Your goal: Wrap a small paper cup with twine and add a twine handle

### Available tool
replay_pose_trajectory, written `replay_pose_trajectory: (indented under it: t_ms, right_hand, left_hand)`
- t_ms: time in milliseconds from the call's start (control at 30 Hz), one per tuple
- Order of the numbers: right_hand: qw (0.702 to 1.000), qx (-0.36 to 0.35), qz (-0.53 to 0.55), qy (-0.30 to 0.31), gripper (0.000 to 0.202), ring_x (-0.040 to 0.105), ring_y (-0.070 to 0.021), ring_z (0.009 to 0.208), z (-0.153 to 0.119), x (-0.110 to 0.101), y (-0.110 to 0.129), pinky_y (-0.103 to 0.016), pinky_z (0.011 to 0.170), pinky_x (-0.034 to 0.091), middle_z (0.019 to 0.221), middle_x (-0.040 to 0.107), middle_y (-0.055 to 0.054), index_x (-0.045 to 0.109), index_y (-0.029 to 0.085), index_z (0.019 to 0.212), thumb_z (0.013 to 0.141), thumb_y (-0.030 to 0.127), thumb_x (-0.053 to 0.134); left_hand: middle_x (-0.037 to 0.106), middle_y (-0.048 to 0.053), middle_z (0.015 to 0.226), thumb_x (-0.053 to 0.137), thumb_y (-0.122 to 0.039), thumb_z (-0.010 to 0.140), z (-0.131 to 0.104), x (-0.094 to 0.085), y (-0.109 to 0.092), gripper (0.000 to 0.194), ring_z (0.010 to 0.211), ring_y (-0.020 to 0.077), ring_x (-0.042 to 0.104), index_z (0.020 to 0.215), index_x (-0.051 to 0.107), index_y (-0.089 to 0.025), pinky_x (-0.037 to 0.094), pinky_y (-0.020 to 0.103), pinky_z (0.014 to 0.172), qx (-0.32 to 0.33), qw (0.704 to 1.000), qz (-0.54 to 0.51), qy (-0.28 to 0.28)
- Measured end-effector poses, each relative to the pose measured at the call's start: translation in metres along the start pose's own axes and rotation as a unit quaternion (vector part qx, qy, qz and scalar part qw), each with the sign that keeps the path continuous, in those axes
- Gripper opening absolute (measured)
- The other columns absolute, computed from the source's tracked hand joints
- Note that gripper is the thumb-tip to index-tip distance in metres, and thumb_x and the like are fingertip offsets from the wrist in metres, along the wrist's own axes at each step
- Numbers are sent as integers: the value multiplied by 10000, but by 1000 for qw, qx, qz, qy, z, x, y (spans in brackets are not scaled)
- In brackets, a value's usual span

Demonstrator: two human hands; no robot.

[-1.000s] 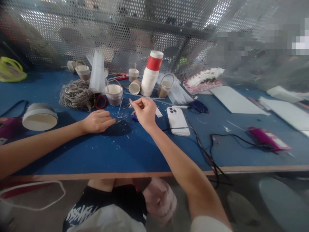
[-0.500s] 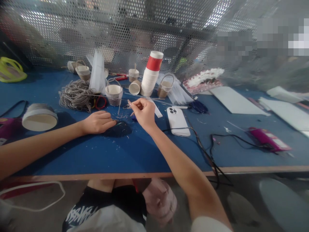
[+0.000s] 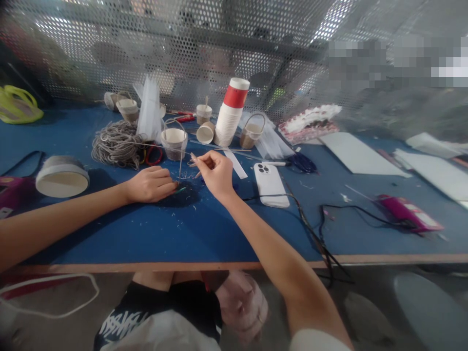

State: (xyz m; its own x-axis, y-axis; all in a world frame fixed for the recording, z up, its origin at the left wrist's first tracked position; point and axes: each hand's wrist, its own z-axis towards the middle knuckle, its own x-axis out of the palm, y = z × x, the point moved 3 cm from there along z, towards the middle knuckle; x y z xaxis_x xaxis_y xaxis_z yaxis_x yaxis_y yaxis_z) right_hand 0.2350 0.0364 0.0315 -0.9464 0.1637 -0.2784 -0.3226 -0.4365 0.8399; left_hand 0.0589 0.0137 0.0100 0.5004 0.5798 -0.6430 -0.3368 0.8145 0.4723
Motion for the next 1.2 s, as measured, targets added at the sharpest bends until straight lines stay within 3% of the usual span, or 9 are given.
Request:
replay_pose_trajectory:
  t_ms: [233,533,600,700,867,967,1100,1200]
  right_hand:
    - [1000,-10,0,2,198,519,-84,423,-1,1,-1,-244,444,441,509,575,29,585,178,604,727,305,675]
    - [1000,-12,15,-12,181,525,-87,422,0,-2,3,-242,438,427,519,595,26,595,178,602,725,282,677]
    - [1000,-7,28,-9,176,527,-89,422,1,-2,2,-246,435,433,527,601,23,602,177,608,721,284,684]
    - [999,-11,39,2,166,526,-88,420,1,-1,1,-247,433,434,525,604,27,611,181,617,719,284,692]
    - [999,-8,42,13,169,522,-82,424,-2,1,3,-245,443,434,527,610,36,614,194,620,712,307,700]
    - [998,5,58,18,174,516,-78,429,-2,2,3,-241,440,435,540,616,35,614,196,624,702,322,704]
    - [995,35,87,28,158,529,-77,458,-1,3,1,-241,458,453,583,638,24,622,194,637,688,319,704]
    - [990,55,123,48,148,583,-100,522,0,4,0,-239,465,458,591,635,14,616,192,637,680,302,705]
  left_hand:
    - [583,3,623,468,-245,897,-2,-4,0,204,617,129,507,719,544,-181,373,262,554,-9,999,28,-17]
    - [513,-20,549,490,-220,893,2,-4,-3,272,579,118,473,624,485,-186,355,256,555,36,999,13,7]
    - [533,-7,572,467,-257,902,-1,-1,-1,269,595,127,483,645,501,-188,359,261,552,-1,1000,12,9]
    - [574,31,641,427,-335,909,-6,3,7,263,635,158,495,733,539,-176,388,281,568,-115,993,0,15]
    - [548,44,663,429,-390,894,-16,9,19,263,673,186,490,807,524,-161,430,303,597,-314,948,-40,22]
    - [502,23,643,438,-373,888,-17,8,20,230,653,176,473,760,475,-185,424,297,582,-331,943,-38,15]
    - [475,28,737,509,-398,850,-21,6,21,221,698,179,477,830,434,-191,448,332,639,-353,933,-17,-70]
    - [467,74,889,592,-464,787,-27,11,23,406,816,214,496,999,415,-168,461,385,707,-397,909,-7,-129]
